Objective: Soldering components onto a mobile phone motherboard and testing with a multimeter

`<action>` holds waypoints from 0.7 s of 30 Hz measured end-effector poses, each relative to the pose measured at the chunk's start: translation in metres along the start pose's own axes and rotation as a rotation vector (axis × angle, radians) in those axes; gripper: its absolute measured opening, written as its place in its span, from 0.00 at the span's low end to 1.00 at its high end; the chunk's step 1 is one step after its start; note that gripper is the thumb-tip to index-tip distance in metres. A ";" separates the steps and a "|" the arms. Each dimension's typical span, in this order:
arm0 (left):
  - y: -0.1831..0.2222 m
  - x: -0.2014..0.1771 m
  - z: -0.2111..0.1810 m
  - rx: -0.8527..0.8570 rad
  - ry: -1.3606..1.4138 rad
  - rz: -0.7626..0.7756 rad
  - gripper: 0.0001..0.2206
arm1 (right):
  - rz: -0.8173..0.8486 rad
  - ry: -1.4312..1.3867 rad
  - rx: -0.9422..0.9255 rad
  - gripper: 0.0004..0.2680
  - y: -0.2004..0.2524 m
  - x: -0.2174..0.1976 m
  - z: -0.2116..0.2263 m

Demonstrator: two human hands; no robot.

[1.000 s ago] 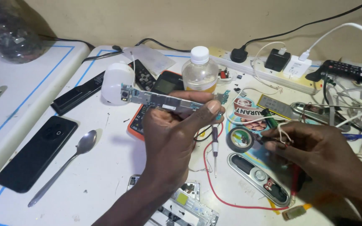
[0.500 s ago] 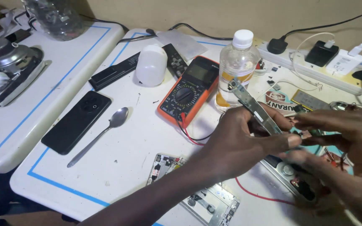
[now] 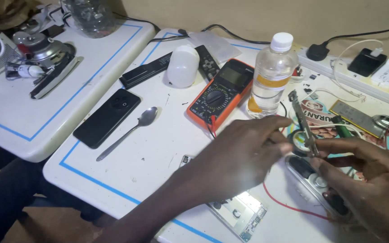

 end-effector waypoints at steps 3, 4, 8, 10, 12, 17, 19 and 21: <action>0.047 -0.054 0.018 -0.198 -0.030 -0.246 0.16 | 0.074 -0.241 -0.098 0.10 -0.011 0.006 -0.026; 0.059 -0.060 0.025 -0.203 -0.034 -0.249 0.16 | 0.080 -0.243 -0.098 0.10 -0.007 0.009 -0.017; 0.102 -0.080 0.048 -0.145 -0.230 -0.339 0.14 | 0.058 -0.289 0.055 0.11 -0.001 0.016 -0.022; 0.111 -0.078 0.055 -0.121 -0.327 -0.305 0.13 | 0.083 -0.368 0.024 0.11 -0.004 0.019 -0.026; 0.108 -0.055 0.043 0.053 -0.431 -0.089 0.20 | 0.133 -0.470 0.026 0.15 -0.007 0.022 -0.031; 0.091 -0.009 0.037 0.275 -0.411 0.217 0.32 | 0.133 -0.425 0.099 0.11 -0.021 0.018 -0.049; 0.085 0.001 0.039 0.327 -0.401 0.263 0.35 | 0.143 -0.460 0.167 0.11 -0.025 0.016 -0.057; 0.076 0.010 0.046 0.330 -0.531 0.294 0.36 | 0.212 -0.552 0.142 0.11 -0.029 0.015 -0.062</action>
Point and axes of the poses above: each hand's wrist, its own y-axis away from the middle knuckle, its own x-axis out of the palm, z = x × y, the point moved 9 cm from there along -y, towards the middle knuckle, and after that the axes turned 2 degrees about y, right-handed, at the moved point
